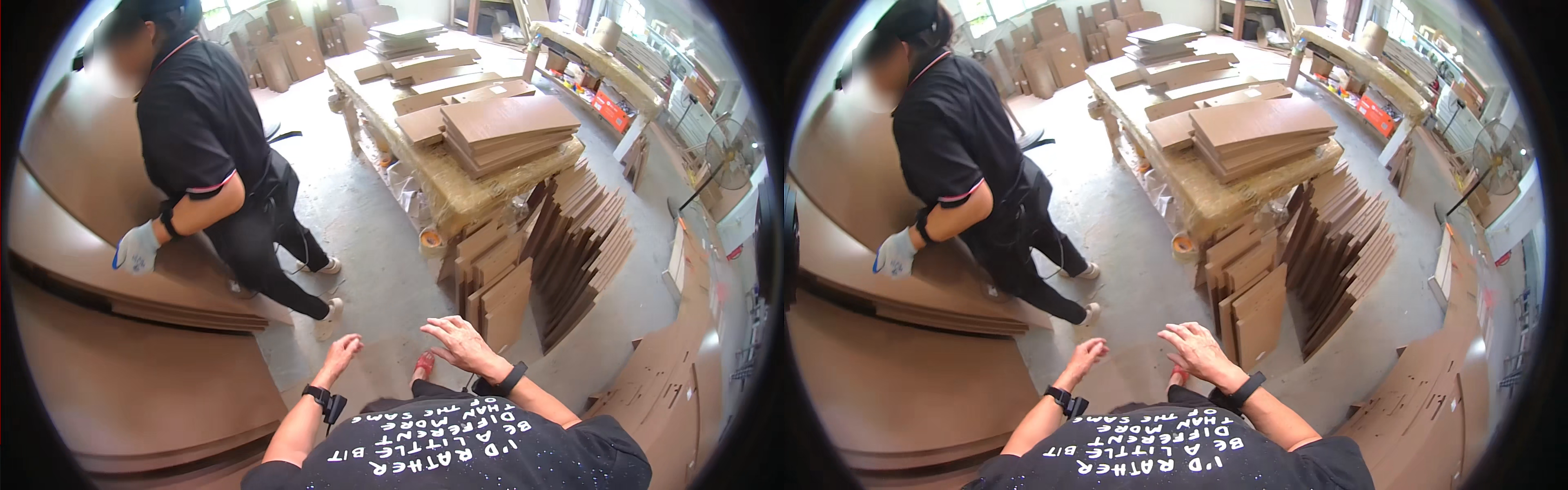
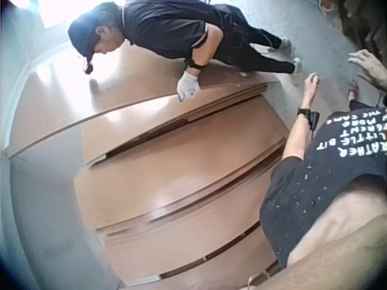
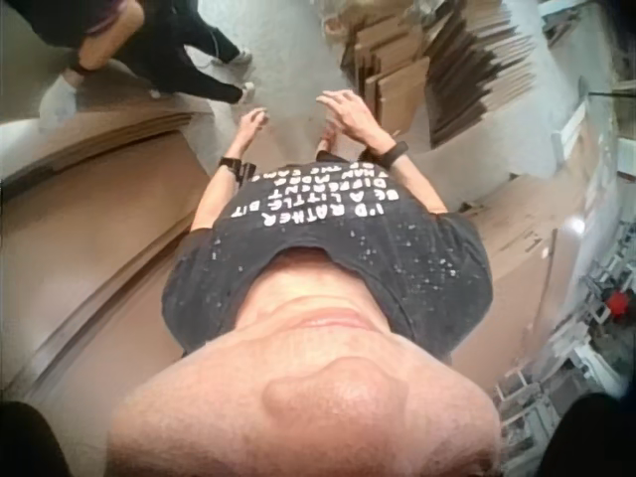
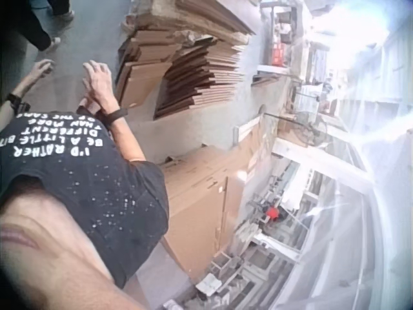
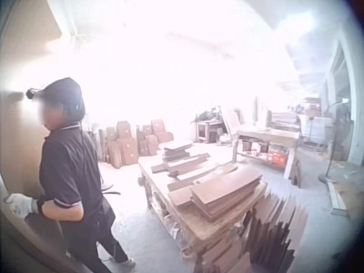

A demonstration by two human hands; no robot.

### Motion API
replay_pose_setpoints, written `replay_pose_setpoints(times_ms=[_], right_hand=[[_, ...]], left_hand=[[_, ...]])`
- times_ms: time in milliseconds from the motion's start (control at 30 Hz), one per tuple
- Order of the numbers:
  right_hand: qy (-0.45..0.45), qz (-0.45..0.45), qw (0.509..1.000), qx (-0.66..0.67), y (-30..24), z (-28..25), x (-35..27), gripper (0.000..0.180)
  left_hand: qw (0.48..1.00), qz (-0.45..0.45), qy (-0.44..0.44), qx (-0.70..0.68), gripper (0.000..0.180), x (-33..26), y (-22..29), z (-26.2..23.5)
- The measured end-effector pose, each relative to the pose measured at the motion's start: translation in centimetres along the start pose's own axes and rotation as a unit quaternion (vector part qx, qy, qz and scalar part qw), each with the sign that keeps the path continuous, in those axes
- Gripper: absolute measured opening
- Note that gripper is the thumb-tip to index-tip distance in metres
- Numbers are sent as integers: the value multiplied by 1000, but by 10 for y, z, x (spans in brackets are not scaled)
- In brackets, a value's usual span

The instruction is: Moving and organizing large wooden furniture panels within a manufacturing facility.

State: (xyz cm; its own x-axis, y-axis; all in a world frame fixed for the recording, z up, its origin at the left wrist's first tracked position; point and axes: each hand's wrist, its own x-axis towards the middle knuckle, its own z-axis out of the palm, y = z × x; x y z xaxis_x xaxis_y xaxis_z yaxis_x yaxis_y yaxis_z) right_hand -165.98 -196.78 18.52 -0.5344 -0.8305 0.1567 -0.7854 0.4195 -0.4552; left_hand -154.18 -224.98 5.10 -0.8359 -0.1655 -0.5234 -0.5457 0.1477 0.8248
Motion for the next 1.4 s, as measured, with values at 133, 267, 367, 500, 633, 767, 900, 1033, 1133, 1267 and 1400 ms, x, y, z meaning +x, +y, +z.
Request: replay_pose_setpoints(times_ms=[133,267,367,500,633,767,900,1033,1133,1267,1400], right_hand=[[8,33,998,48,31,-30,43,44],[-3,87,995,58,61,-34,70,44],[19,169,983,71,89,-46,84,44],[97,306,946,44,124,-68,116,42],[165,404,900,12,146,-94,153,42],[173,427,887,-26,167,-102,187,44],[185,501,845,-24,156,-97,187,44],[204,499,842,-21,164,-81,184,44],[220,499,838,-23,177,-75,187,43],[278,493,823,-46,179,-79,187,42],[296,467,833,-27,181,-85,186,39]], left_hand=[[996,67,-11,-61,33,83,85,-9],[987,150,-44,-44,31,189,182,-30],[952,301,-42,-25,26,284,277,-38],[904,427,-20,-18,26,417,406,-27],[875,450,7,181,52,535,487,5],[847,385,-19,365,105,610,523,37],[795,358,-55,487,105,595,555,121],[791,331,-57,512,87,585,574,117],[740,436,-21,512,84,642,552,95],[761,434,-15,483,87,667,533,60],[789,406,-106,449,90,624,531,32]])
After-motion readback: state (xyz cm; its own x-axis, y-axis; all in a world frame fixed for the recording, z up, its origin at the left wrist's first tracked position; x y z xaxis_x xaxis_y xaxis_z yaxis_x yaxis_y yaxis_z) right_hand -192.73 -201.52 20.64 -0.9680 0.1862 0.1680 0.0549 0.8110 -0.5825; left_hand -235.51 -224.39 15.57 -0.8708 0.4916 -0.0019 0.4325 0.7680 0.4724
